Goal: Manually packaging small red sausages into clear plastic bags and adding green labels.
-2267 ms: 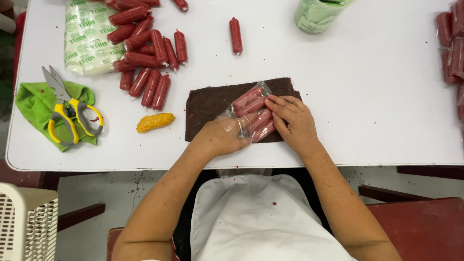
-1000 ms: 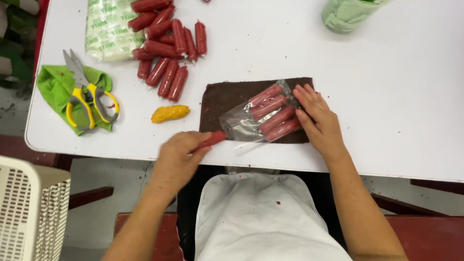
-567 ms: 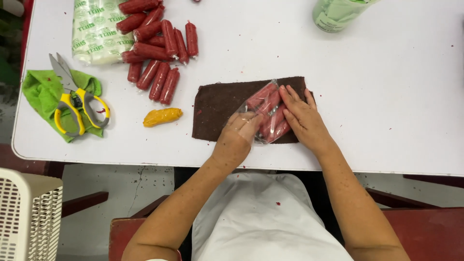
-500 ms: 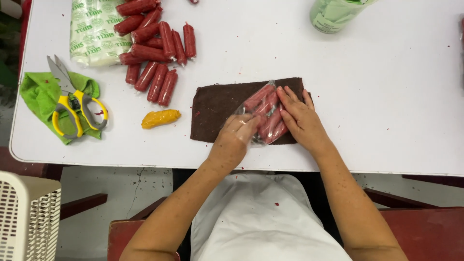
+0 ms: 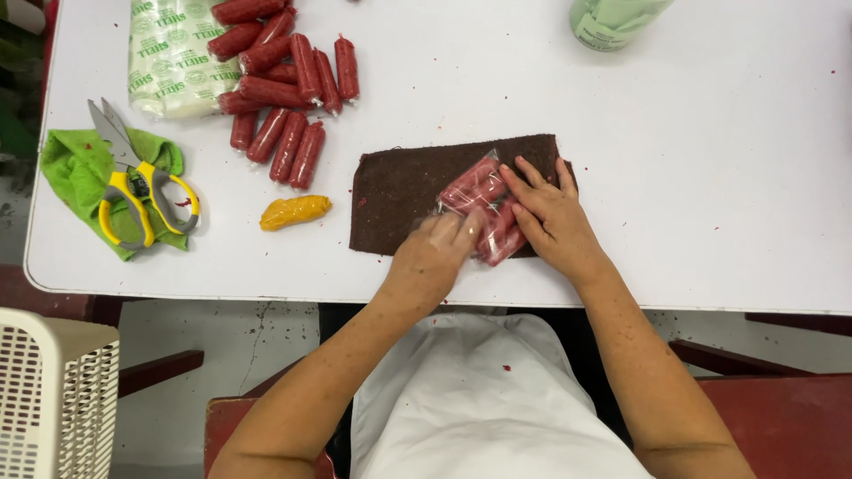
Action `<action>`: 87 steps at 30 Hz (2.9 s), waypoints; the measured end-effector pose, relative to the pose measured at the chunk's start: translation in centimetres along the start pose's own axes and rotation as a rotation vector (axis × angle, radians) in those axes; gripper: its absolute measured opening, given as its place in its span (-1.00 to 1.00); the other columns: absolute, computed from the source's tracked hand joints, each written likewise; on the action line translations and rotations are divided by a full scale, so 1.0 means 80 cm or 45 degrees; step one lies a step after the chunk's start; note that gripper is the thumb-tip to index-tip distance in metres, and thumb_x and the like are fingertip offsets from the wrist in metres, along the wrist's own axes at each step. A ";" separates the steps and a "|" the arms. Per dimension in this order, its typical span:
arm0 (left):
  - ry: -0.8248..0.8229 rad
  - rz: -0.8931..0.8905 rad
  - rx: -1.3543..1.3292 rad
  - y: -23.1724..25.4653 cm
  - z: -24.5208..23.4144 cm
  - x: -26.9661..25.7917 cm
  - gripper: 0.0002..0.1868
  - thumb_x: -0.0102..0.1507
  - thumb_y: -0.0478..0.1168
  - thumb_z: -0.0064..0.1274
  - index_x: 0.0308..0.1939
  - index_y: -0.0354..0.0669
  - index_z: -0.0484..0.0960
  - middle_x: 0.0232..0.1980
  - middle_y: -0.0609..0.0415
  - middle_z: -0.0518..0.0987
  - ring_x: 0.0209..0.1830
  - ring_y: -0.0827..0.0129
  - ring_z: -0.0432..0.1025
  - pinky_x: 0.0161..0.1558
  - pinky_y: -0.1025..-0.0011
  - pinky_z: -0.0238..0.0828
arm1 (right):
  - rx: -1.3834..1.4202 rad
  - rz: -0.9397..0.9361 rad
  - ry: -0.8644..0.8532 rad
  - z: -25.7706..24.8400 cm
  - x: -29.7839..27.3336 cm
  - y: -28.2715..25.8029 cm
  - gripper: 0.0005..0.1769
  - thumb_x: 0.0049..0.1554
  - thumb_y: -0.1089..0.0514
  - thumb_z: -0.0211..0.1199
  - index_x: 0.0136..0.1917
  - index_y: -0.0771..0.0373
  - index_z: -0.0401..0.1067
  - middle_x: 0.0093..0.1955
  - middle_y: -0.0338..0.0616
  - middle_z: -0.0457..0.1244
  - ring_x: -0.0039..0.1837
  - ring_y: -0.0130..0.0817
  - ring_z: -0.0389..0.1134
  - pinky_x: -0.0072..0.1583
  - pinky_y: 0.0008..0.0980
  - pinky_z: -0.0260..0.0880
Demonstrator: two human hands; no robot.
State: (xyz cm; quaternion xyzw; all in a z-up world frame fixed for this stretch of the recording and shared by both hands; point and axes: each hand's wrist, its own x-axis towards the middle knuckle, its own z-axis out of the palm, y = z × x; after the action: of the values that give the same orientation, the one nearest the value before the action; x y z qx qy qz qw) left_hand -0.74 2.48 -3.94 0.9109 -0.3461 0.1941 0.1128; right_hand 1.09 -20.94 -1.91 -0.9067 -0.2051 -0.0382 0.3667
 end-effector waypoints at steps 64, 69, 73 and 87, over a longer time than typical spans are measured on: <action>-0.244 -0.253 -0.178 0.031 -0.060 -0.042 -0.90 0.15 -0.27 0.02 -0.46 -0.15 0.56 -0.65 0.09 0.48 -0.62 0.24 0.49 -0.58 0.39 0.43 | -0.675 -0.251 0.440 0.074 -0.007 -0.062 -0.71 0.00 0.04 0.35 0.04 -0.19 0.55 -0.05 -0.45 0.27 -0.05 -0.33 0.32 -0.02 -0.30 0.27; 0.077 -0.328 -0.066 0.032 -0.076 -0.049 -0.62 0.09 -0.23 0.24 -0.06 -0.18 0.49 -0.29 0.06 0.42 -0.22 0.15 0.45 -0.29 0.26 0.43 | -0.484 -0.104 0.614 0.029 -0.072 -0.119 -0.38 -0.02 0.27 0.32 0.34 0.14 0.44 0.30 0.02 0.18 0.21 0.06 0.24 0.21 -0.10 0.27; 0.453 -0.159 -0.035 0.049 -0.058 0.006 -0.69 0.24 -0.26 0.02 0.08 -0.09 0.52 0.06 -0.12 0.47 0.12 0.01 0.39 0.03 0.15 0.34 | -0.019 0.280 0.621 0.038 -0.129 -0.101 -0.72 -0.02 0.35 0.37 -0.01 0.21 0.47 -0.15 -0.15 0.26 -0.12 -0.15 0.36 -0.07 -0.30 0.43; 0.417 0.287 -0.229 0.007 0.053 0.068 -0.56 0.21 0.26 -0.01 -0.10 0.05 0.52 0.06 0.06 0.48 0.15 0.11 0.38 0.10 0.14 0.28 | 0.215 -0.193 0.279 0.024 -0.086 -0.106 -0.90 0.13 0.25 0.31 -0.04 0.19 0.57 -0.25 -0.17 0.33 -0.21 -0.19 0.40 -0.14 -0.31 0.43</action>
State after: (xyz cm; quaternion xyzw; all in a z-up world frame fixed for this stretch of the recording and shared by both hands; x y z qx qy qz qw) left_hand 3.76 -2.54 -5.37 0.8091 -0.4387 0.3191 0.2259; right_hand -8.75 -16.51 0.73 -0.8449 -0.2342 -0.1471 0.4579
